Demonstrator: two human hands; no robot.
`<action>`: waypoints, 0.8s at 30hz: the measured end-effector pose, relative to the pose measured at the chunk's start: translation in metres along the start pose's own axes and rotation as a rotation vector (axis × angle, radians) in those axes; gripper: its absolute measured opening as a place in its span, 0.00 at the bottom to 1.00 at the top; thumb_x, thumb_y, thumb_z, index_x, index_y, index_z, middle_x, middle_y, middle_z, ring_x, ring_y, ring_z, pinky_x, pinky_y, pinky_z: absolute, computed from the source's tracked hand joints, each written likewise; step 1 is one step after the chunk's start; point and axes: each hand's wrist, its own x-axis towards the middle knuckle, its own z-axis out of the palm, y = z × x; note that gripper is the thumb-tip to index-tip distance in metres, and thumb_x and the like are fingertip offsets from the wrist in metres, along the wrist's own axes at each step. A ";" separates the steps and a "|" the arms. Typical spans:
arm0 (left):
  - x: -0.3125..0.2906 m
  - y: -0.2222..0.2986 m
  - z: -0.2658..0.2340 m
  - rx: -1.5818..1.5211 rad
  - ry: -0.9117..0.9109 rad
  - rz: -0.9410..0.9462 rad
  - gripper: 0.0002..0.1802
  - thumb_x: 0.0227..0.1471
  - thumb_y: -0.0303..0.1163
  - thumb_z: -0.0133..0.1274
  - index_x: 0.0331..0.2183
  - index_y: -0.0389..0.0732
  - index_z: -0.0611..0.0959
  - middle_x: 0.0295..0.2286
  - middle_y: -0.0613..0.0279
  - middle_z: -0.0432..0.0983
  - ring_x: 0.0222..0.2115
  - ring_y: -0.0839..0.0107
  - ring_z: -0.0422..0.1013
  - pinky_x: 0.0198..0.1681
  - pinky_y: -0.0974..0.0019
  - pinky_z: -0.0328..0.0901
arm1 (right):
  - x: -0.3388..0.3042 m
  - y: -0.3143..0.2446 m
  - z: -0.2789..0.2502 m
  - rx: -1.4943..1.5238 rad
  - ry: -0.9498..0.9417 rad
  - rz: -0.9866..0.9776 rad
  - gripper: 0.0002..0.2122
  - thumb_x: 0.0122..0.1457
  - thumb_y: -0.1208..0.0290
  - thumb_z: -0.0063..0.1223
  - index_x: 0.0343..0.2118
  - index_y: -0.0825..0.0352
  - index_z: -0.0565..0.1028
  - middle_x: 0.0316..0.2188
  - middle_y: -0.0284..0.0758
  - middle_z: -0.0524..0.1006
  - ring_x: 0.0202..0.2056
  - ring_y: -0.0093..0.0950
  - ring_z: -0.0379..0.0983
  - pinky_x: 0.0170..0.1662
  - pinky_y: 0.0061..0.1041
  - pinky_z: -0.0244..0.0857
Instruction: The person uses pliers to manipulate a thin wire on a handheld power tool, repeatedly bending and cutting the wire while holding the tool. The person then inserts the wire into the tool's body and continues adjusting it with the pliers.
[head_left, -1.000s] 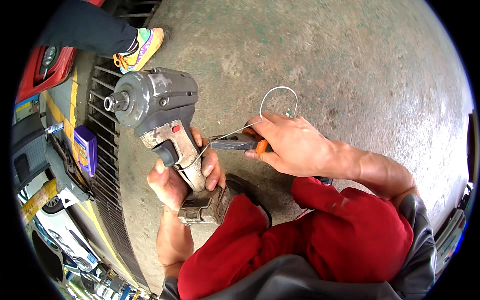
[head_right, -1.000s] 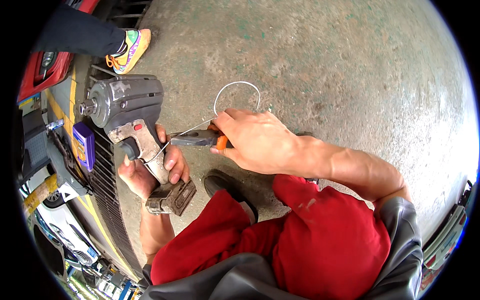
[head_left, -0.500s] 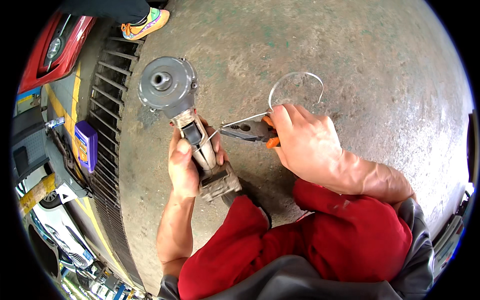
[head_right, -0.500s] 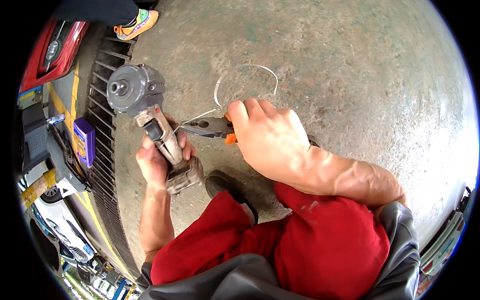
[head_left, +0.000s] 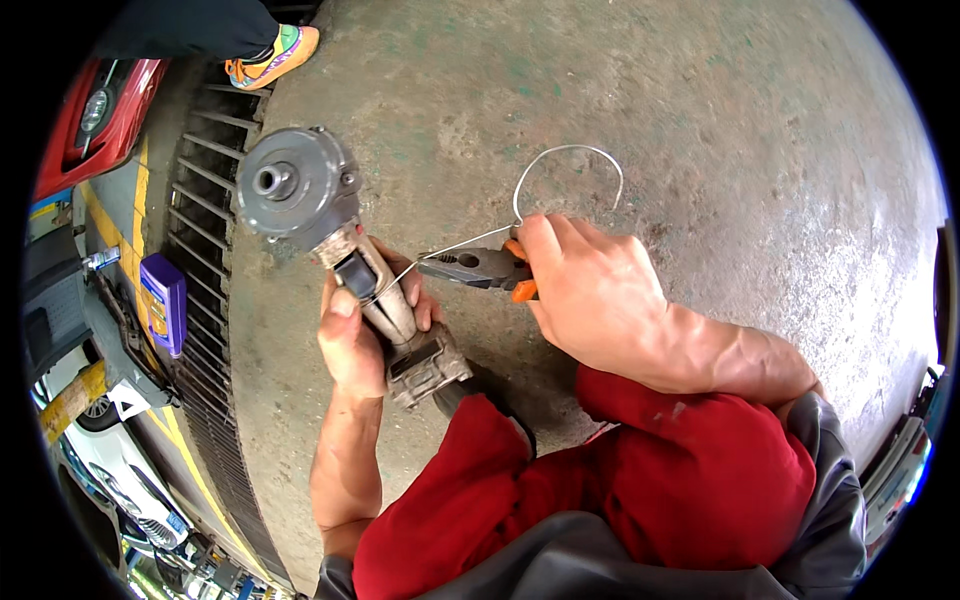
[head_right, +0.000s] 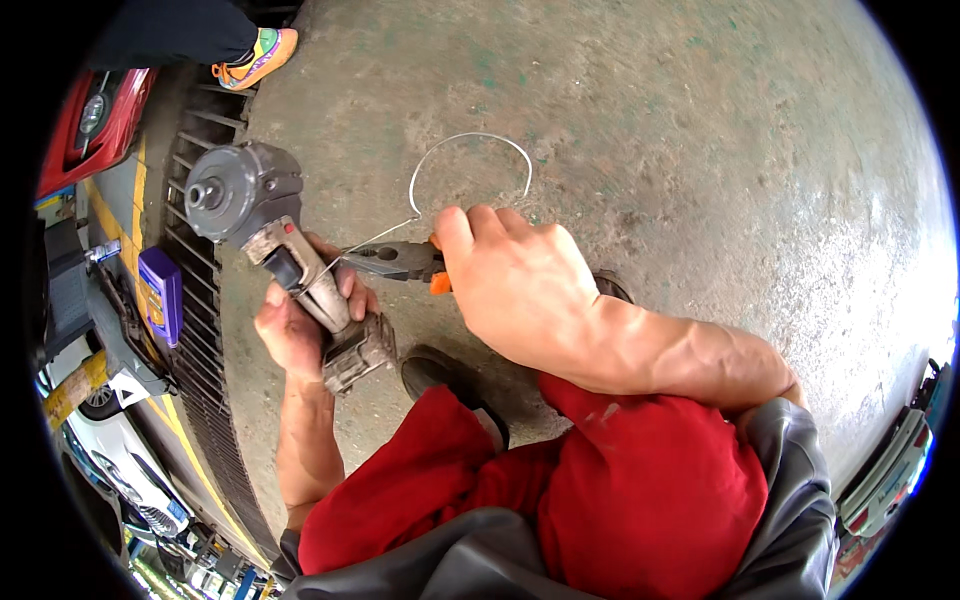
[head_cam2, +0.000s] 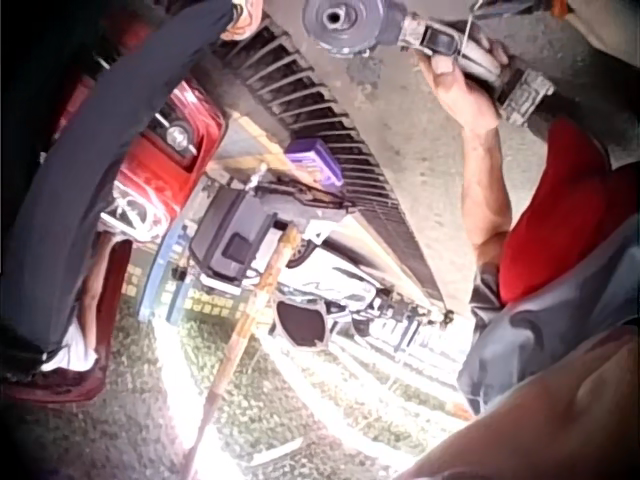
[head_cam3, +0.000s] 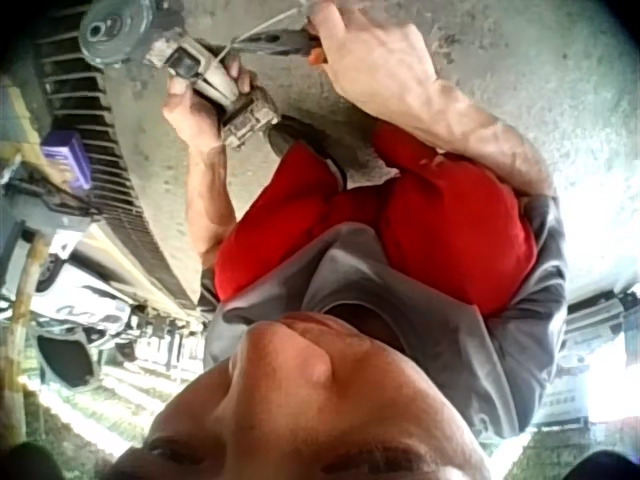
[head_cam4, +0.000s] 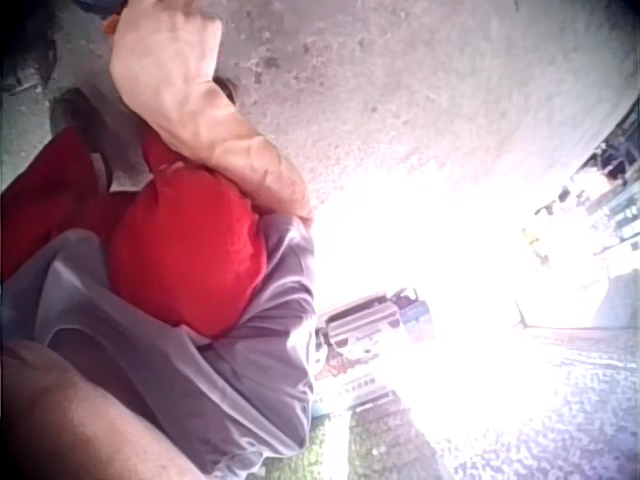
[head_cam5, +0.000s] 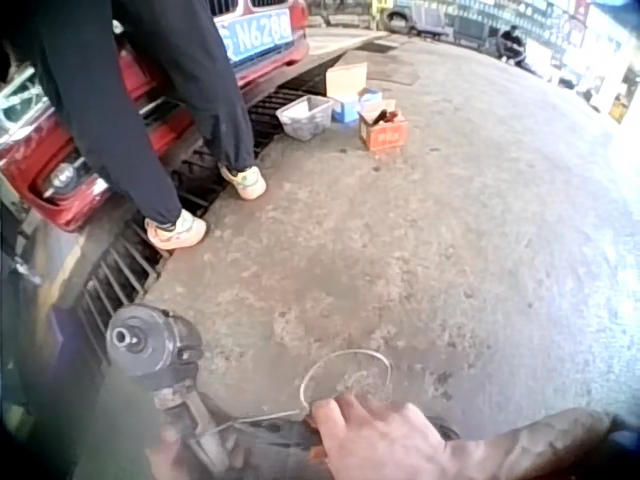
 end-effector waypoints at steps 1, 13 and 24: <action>-0.002 0.002 0.000 -0.010 -0.015 -0.016 0.37 0.47 0.59 0.57 0.43 0.35 0.71 0.27 0.53 0.70 0.22 0.62 0.69 0.28 0.55 0.71 | 0.000 0.000 0.001 0.030 -0.015 0.002 0.10 0.58 0.73 0.53 0.41 0.70 0.69 0.33 0.43 0.77 0.36 0.42 0.79 0.34 0.41 0.74; -0.008 0.008 -0.002 -0.158 -0.157 -0.159 0.41 0.45 0.62 0.56 0.50 0.39 0.70 0.27 0.54 0.71 0.22 0.62 0.71 0.32 0.55 0.72 | 0.007 0.004 -0.001 0.293 -0.361 0.111 0.17 0.62 0.65 0.59 0.44 0.70 0.67 0.30 0.48 0.80 0.34 0.51 0.79 0.35 0.47 0.70; -0.016 0.004 -0.009 -0.214 -0.191 -0.181 0.40 0.47 0.61 0.55 0.51 0.40 0.69 0.27 0.54 0.71 0.22 0.61 0.71 0.32 0.53 0.71 | 0.015 -0.002 -0.008 0.441 -0.580 0.138 0.20 0.66 0.57 0.53 0.43 0.76 0.70 0.31 0.53 0.80 0.38 0.55 0.78 0.43 0.49 0.70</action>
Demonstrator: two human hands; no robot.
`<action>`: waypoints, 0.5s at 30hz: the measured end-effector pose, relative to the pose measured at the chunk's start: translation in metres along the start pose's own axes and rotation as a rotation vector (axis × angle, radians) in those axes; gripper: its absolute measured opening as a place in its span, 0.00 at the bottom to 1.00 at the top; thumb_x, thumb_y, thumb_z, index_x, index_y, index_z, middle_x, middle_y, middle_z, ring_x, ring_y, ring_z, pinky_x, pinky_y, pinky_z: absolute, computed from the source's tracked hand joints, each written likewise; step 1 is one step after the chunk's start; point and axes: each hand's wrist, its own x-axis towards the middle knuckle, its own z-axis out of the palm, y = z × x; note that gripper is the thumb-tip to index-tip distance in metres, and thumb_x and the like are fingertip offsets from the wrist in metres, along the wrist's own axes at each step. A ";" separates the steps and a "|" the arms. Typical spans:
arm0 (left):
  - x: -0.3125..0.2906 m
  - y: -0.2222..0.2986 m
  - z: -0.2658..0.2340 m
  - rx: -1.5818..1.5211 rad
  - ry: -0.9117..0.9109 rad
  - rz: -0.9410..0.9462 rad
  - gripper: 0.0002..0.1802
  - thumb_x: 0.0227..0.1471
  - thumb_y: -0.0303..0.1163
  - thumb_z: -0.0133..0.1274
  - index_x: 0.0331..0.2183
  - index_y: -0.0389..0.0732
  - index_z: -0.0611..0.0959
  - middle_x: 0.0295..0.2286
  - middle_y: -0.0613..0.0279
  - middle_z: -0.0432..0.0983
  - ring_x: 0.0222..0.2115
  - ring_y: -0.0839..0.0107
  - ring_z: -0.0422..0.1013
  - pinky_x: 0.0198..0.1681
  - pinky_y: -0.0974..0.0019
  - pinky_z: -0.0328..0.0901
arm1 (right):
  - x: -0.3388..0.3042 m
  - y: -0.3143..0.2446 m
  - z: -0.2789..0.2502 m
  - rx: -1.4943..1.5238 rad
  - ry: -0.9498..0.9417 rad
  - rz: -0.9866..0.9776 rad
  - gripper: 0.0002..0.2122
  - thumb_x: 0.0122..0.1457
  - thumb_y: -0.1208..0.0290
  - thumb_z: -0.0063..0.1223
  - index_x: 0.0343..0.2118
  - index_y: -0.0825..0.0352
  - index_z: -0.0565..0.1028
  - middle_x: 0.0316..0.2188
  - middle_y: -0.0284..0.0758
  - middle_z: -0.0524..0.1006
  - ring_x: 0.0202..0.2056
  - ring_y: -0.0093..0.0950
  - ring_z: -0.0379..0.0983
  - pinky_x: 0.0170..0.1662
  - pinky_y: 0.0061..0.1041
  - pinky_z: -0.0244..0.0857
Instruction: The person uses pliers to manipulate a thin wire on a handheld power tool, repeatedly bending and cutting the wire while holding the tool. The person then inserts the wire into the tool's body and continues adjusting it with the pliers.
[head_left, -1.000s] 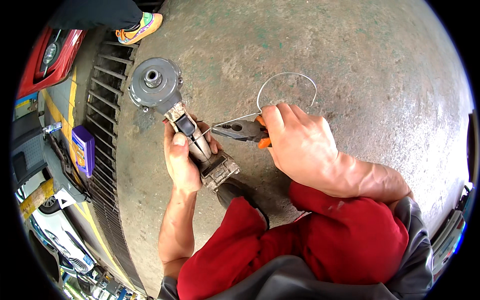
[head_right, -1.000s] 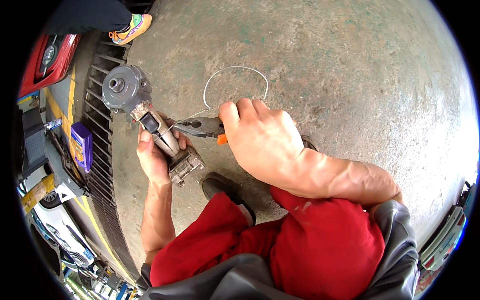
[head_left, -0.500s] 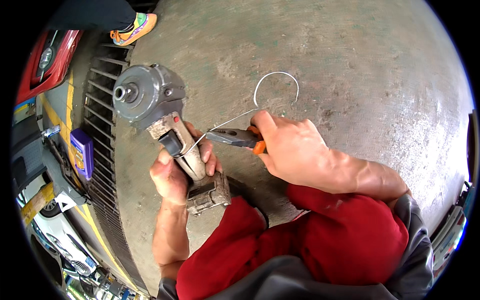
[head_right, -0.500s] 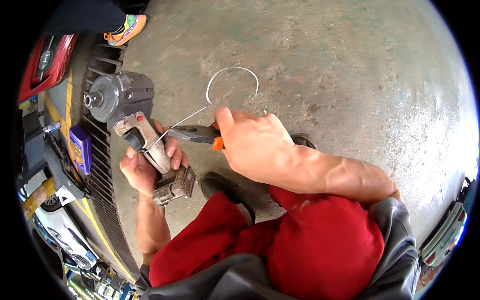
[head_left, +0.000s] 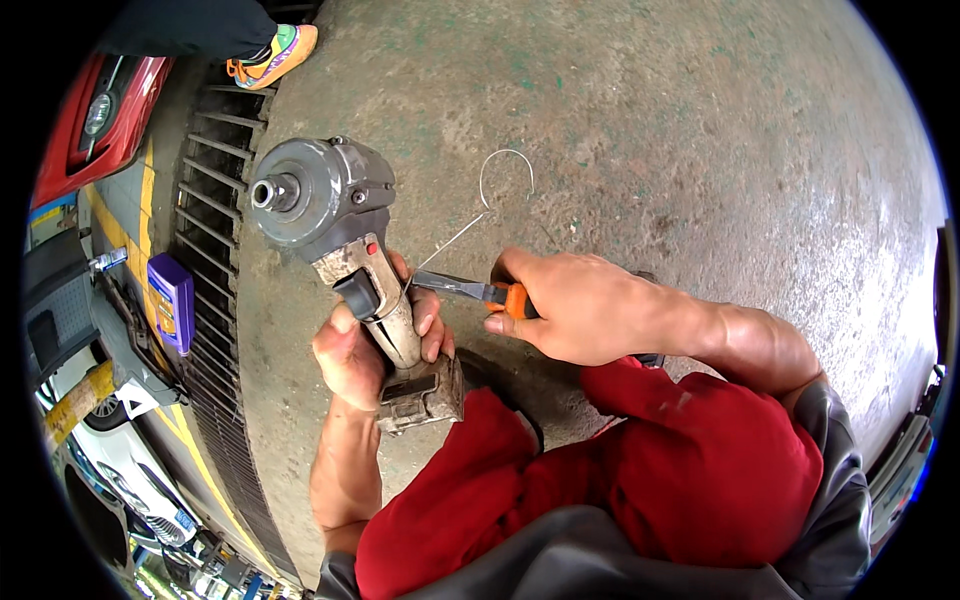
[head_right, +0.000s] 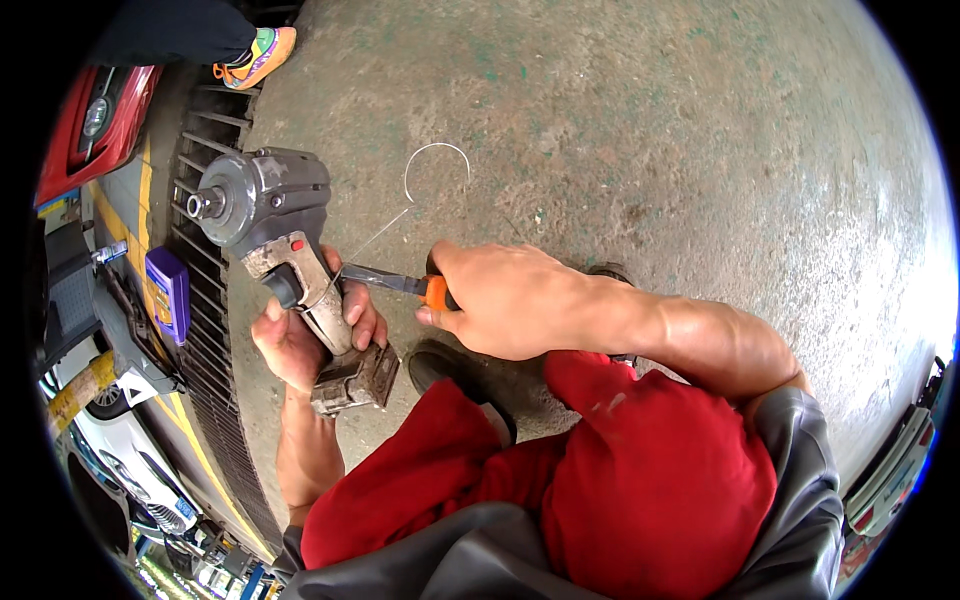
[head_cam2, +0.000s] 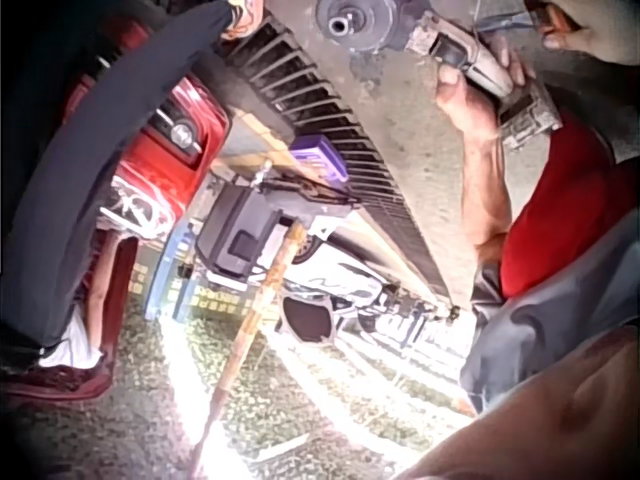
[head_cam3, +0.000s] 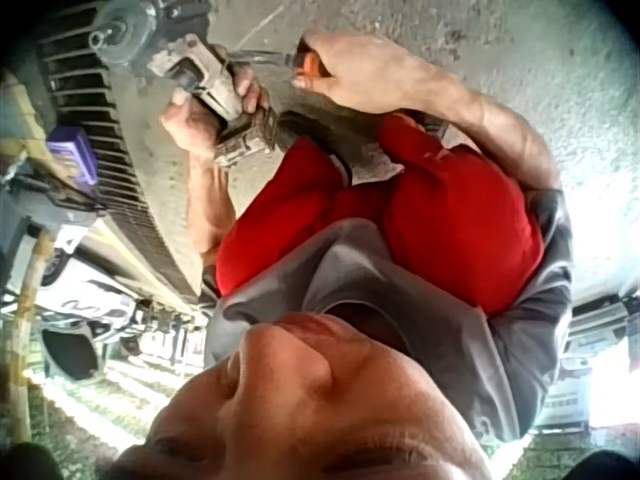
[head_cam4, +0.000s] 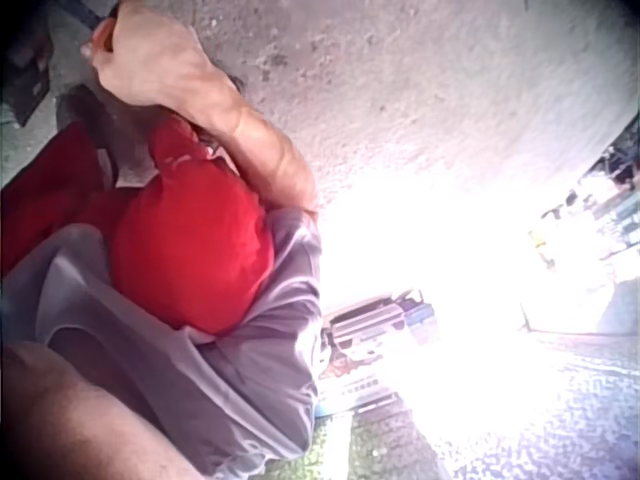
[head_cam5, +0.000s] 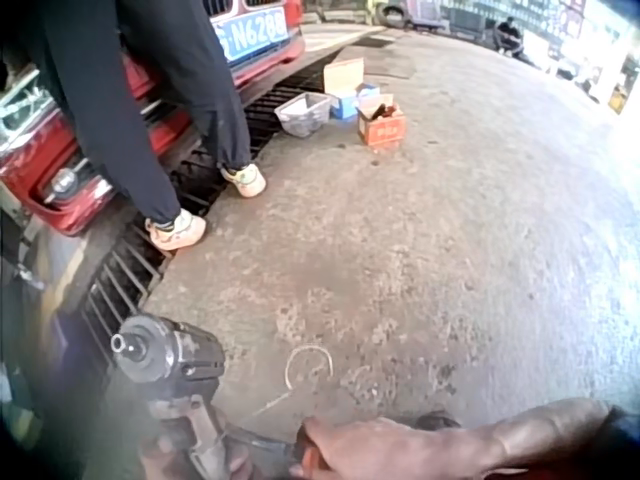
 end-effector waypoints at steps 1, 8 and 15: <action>0.000 -0.001 -0.002 -0.002 -0.003 0.002 0.39 0.48 0.61 0.54 0.51 0.40 0.69 0.27 0.54 0.70 0.22 0.61 0.71 0.32 0.53 0.71 | 0.000 -0.001 -0.001 -0.006 -0.009 0.010 0.20 0.66 0.58 0.53 0.43 0.75 0.70 0.31 0.53 0.80 0.38 0.55 0.78 0.43 0.49 0.70; 0.004 0.005 0.000 -0.070 0.085 0.048 0.37 0.53 0.61 0.47 0.49 0.35 0.72 0.25 0.56 0.69 0.19 0.65 0.69 0.26 0.55 0.71 | -0.008 0.018 -0.009 0.080 0.278 0.081 0.17 0.65 0.59 0.56 0.42 0.72 0.72 0.29 0.49 0.79 0.34 0.46 0.80 0.38 0.43 0.69; 0.001 0.007 0.004 -0.094 0.101 0.117 0.36 0.52 0.60 0.48 0.48 0.36 0.72 0.26 0.56 0.69 0.19 0.63 0.69 0.27 0.55 0.71 | -0.023 0.023 -0.021 0.376 -0.296 0.179 0.16 0.64 0.62 0.57 0.45 0.72 0.75 0.32 0.34 0.80 0.34 0.22 0.75 0.38 0.26 0.69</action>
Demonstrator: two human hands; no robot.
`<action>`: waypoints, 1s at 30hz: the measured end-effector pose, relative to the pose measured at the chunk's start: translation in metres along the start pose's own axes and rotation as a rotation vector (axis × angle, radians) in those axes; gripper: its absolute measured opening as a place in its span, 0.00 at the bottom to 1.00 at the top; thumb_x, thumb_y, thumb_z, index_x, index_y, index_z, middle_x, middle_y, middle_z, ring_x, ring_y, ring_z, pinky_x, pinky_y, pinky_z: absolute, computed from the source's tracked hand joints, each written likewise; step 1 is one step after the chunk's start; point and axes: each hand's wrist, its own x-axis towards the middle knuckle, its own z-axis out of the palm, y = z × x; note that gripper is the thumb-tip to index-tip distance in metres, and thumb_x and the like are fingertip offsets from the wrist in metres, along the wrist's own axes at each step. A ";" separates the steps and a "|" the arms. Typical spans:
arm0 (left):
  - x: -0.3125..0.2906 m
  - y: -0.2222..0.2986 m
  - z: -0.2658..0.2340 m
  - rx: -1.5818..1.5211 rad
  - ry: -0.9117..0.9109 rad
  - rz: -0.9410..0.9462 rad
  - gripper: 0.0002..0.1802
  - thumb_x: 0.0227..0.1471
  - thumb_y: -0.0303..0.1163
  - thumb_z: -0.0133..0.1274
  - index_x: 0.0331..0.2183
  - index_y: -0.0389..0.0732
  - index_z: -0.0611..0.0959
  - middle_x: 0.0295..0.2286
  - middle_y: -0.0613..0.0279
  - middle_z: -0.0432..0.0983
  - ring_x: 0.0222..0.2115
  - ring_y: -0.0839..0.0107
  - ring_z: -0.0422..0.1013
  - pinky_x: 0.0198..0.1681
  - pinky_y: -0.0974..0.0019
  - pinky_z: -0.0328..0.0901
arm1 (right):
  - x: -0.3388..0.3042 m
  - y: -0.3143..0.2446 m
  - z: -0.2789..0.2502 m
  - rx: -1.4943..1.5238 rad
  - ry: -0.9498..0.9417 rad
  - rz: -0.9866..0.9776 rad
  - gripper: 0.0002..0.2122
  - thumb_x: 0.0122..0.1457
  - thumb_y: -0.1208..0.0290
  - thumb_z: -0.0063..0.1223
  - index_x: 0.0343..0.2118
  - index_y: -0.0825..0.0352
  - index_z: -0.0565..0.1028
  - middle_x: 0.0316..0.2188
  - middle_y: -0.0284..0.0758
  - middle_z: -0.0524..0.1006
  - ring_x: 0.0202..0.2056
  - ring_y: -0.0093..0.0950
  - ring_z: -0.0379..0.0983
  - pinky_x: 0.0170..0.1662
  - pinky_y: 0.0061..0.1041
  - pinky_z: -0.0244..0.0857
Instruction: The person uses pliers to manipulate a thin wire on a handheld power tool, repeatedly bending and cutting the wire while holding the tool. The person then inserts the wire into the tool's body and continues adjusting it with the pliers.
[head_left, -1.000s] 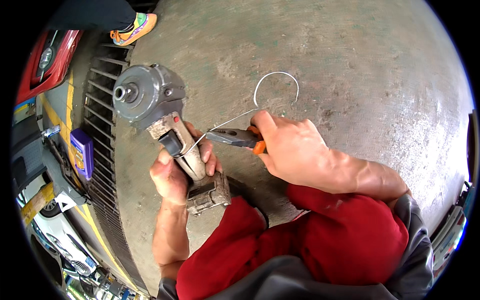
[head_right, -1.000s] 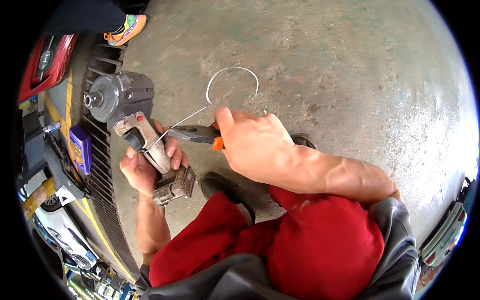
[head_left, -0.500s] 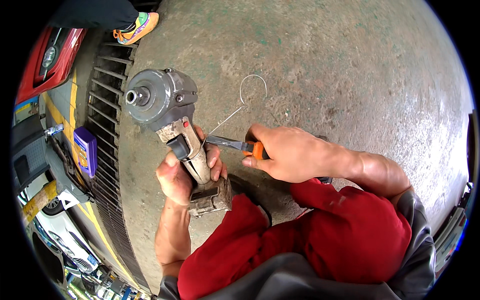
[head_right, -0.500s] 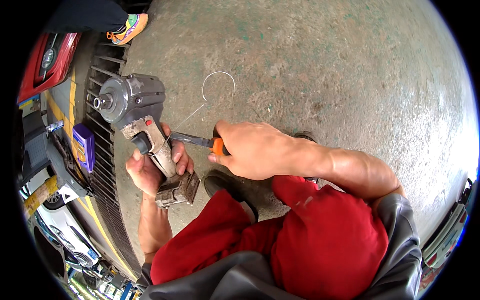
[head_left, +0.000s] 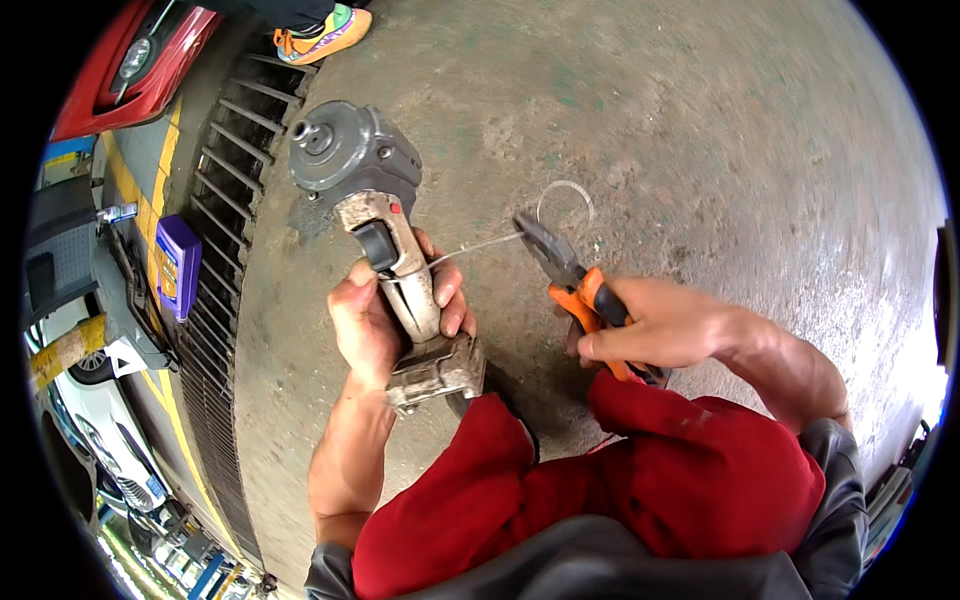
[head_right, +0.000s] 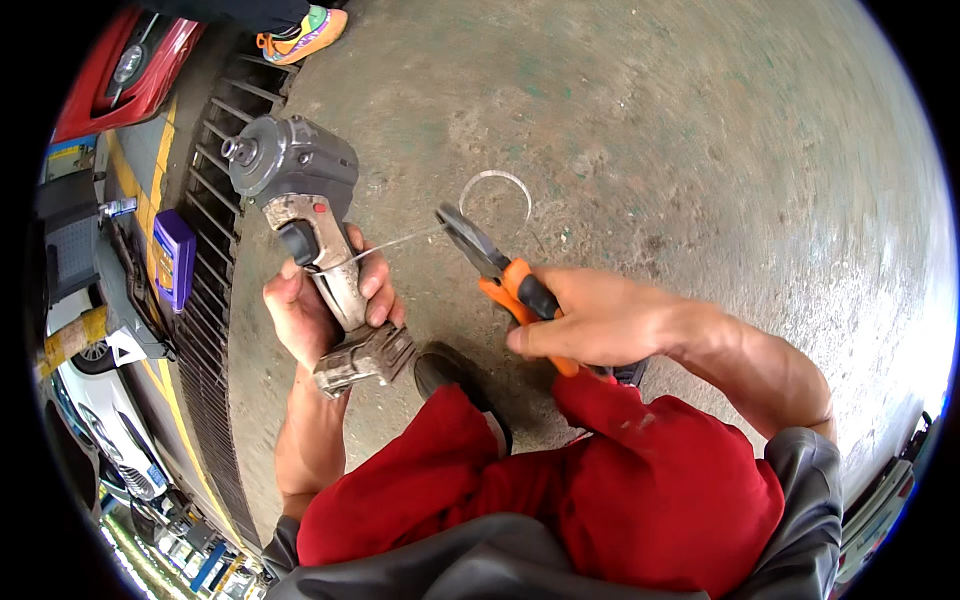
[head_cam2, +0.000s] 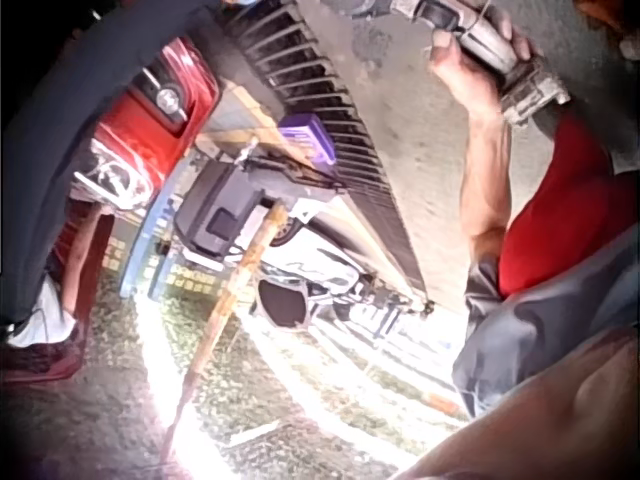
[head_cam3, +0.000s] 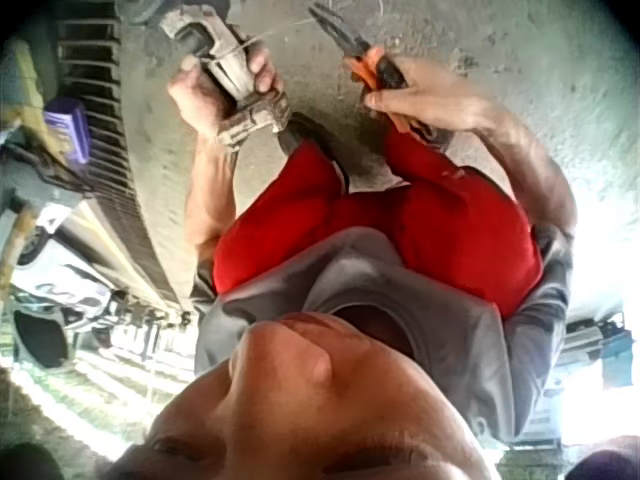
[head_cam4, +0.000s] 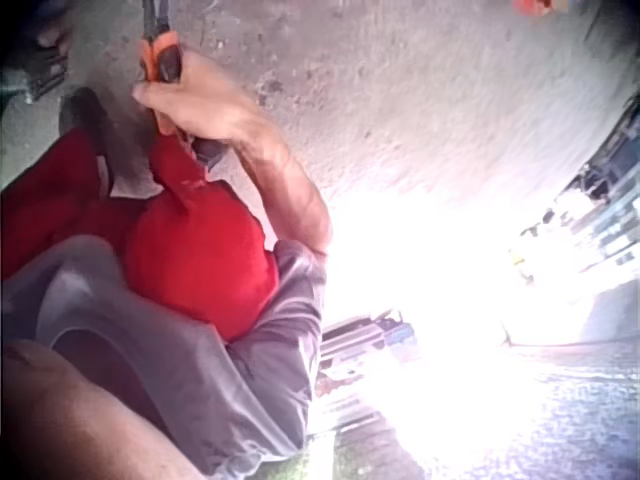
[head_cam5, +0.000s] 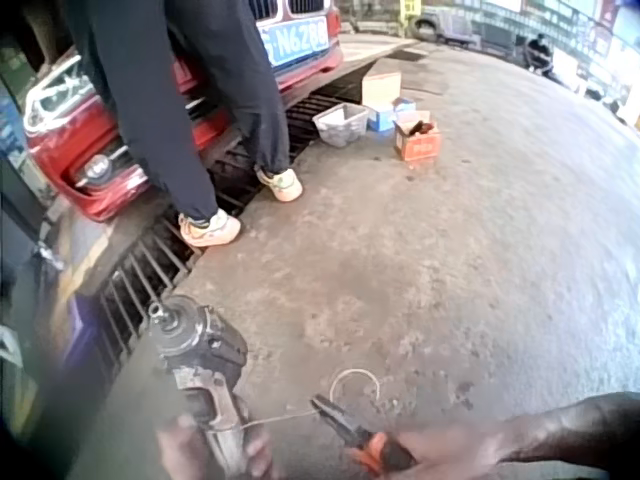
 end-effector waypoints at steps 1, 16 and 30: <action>0.003 0.000 0.000 0.001 0.005 -0.005 0.36 0.51 0.60 0.48 0.47 0.36 0.71 0.26 0.55 0.69 0.19 0.63 0.69 0.28 0.55 0.71 | 0.011 0.017 0.002 -0.074 -0.002 -0.044 0.16 0.66 0.65 0.54 0.51 0.71 0.74 0.37 0.35 0.80 0.34 0.21 0.74 0.38 0.24 0.70; 0.001 -0.002 -0.002 0.012 0.008 0.006 0.35 0.53 0.59 0.48 0.48 0.37 0.72 0.27 0.56 0.70 0.20 0.63 0.69 0.29 0.54 0.70 | 0.016 0.001 -0.002 -0.262 0.315 -0.115 0.16 0.65 0.60 0.52 0.46 0.69 0.71 0.29 0.47 0.76 0.34 0.45 0.75 0.39 0.41 0.65; 0.006 0.005 -0.004 -0.110 0.024 0.050 0.34 0.53 0.60 0.47 0.46 0.38 0.75 0.27 0.56 0.72 0.21 0.63 0.71 0.29 0.54 0.70 | 0.021 0.009 0.006 -0.541 0.459 -0.316 0.20 0.59 0.77 0.48 0.56 0.74 0.67 0.47 0.54 0.71 0.46 0.52 0.74 0.46 0.46 0.71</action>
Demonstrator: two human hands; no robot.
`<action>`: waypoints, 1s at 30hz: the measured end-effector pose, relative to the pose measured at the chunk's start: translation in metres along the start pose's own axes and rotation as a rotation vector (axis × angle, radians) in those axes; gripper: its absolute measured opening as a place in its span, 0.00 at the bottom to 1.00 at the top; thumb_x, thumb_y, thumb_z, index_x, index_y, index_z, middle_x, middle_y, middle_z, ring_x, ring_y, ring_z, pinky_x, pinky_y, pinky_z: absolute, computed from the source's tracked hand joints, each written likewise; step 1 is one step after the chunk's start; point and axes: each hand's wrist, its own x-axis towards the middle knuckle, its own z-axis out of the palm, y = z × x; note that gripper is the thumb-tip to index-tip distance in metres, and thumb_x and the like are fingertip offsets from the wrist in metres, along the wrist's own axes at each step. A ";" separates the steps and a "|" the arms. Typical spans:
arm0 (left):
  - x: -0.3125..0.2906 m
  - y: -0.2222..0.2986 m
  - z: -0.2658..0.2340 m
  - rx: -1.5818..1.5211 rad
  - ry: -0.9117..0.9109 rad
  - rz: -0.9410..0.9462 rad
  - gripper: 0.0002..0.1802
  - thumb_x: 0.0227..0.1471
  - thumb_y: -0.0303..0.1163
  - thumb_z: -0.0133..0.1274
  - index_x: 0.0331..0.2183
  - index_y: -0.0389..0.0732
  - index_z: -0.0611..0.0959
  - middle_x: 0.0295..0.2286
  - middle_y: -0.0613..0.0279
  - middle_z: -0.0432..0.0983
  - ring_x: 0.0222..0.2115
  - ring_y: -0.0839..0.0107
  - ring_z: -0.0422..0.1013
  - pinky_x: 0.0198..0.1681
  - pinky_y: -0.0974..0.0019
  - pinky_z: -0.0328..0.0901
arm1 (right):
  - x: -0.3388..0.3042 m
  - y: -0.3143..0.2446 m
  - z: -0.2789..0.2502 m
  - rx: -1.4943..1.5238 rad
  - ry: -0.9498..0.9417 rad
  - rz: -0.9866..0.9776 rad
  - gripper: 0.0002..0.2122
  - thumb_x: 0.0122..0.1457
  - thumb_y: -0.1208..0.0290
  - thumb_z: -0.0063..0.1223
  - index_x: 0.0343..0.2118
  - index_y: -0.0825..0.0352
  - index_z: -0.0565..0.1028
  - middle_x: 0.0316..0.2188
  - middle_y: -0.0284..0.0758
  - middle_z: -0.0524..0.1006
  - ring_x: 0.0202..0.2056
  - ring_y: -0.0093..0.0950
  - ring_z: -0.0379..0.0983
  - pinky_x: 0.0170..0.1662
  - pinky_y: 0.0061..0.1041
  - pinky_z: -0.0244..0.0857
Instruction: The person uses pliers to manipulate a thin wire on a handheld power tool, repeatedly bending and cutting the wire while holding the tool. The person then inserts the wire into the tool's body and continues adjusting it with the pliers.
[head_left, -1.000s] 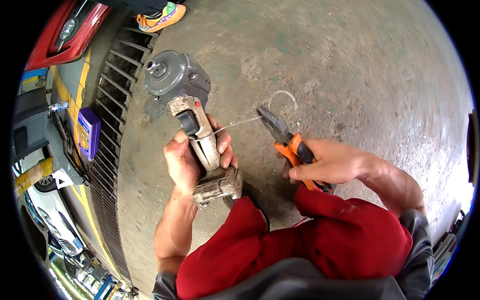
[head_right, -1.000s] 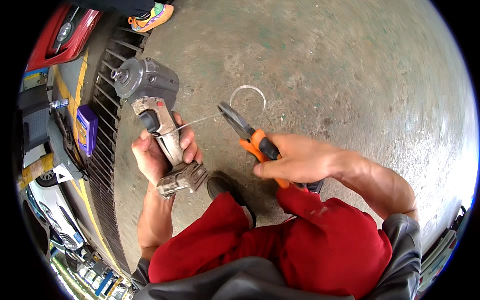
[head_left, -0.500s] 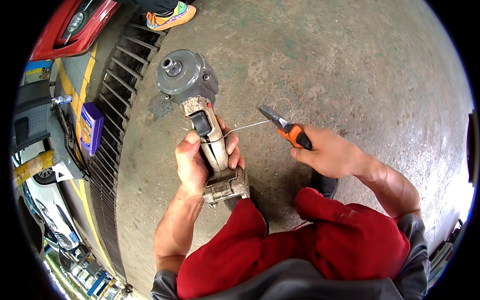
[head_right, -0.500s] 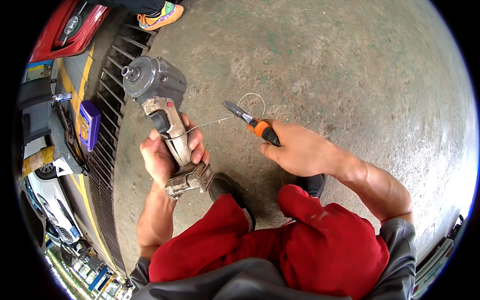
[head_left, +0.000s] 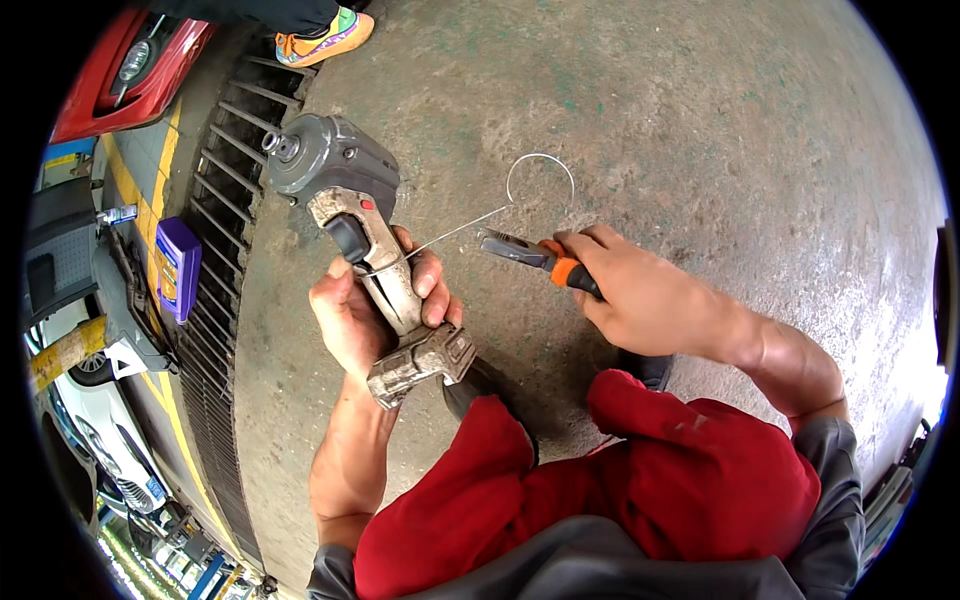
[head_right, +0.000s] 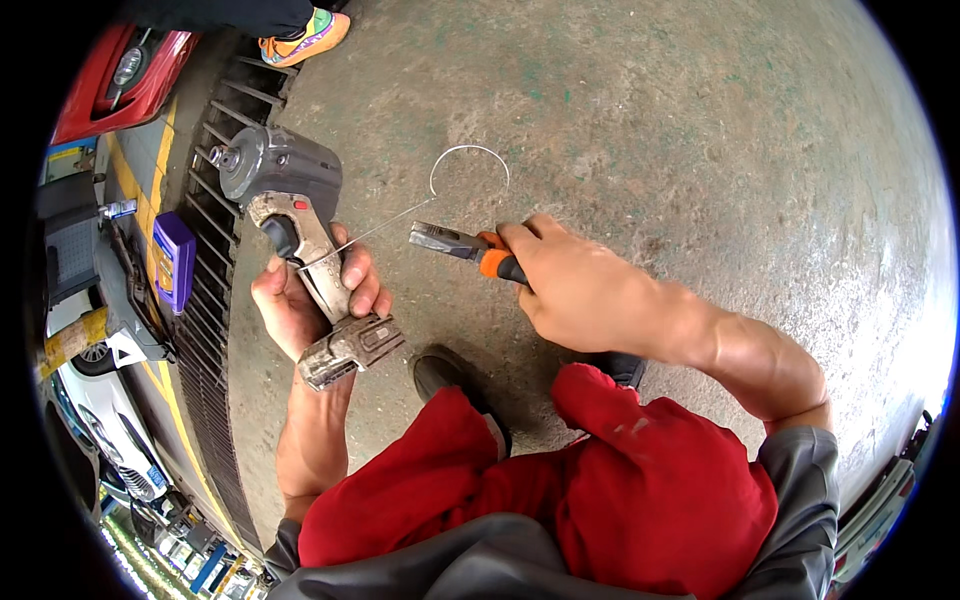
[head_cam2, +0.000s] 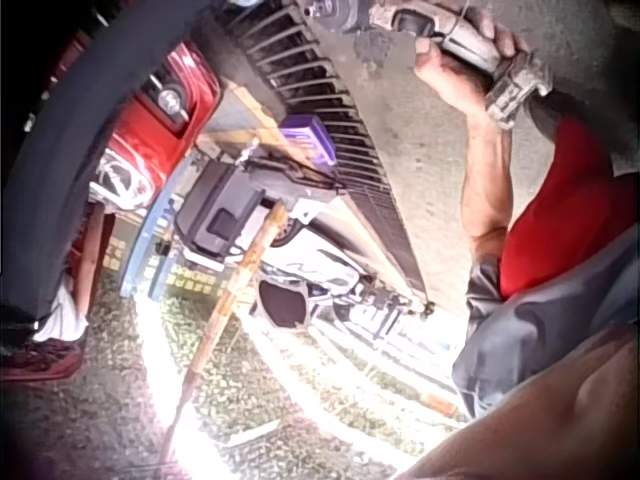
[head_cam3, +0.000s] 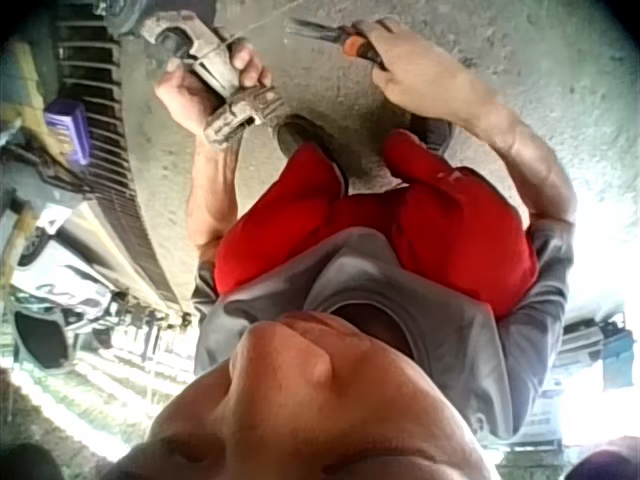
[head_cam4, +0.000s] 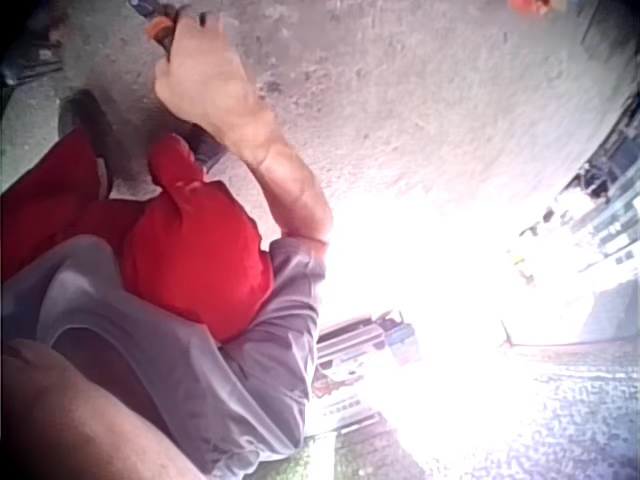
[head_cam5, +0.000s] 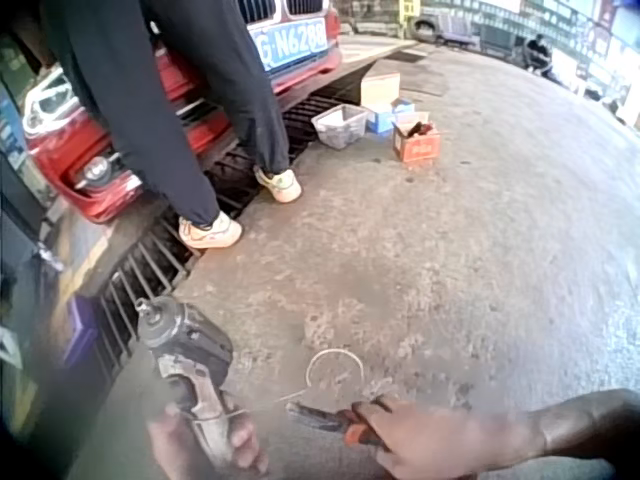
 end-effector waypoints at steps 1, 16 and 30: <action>0.000 -0.001 -0.001 -0.002 0.003 0.005 0.34 0.54 0.60 0.47 0.46 0.38 0.75 0.27 0.56 0.72 0.21 0.64 0.70 0.29 0.54 0.70 | -0.002 -0.004 -0.001 -0.052 0.068 -0.033 0.22 0.59 0.77 0.49 0.57 0.74 0.66 0.47 0.53 0.71 0.47 0.52 0.73 0.47 0.46 0.71; -0.010 0.003 0.014 -0.066 0.088 -0.058 0.36 0.52 0.62 0.47 0.47 0.38 0.75 0.26 0.59 0.71 0.20 0.65 0.69 0.27 0.55 0.68 | 0.045 -0.020 -0.028 -0.863 0.720 -0.479 0.25 0.52 0.72 0.54 0.56 0.66 0.73 0.46 0.37 0.71 0.51 0.35 0.71 0.50 0.32 0.72; -0.002 -0.002 0.003 0.109 0.110 -0.074 0.35 0.55 0.57 0.42 0.49 0.34 0.74 0.25 0.55 0.72 0.20 0.63 0.71 0.26 0.54 0.72 | 0.048 -0.036 -0.061 -1.104 0.677 -0.580 0.11 0.48 0.69 0.58 0.36 0.59 0.76 0.30 0.31 0.71 0.38 0.31 0.72 0.51 0.34 0.64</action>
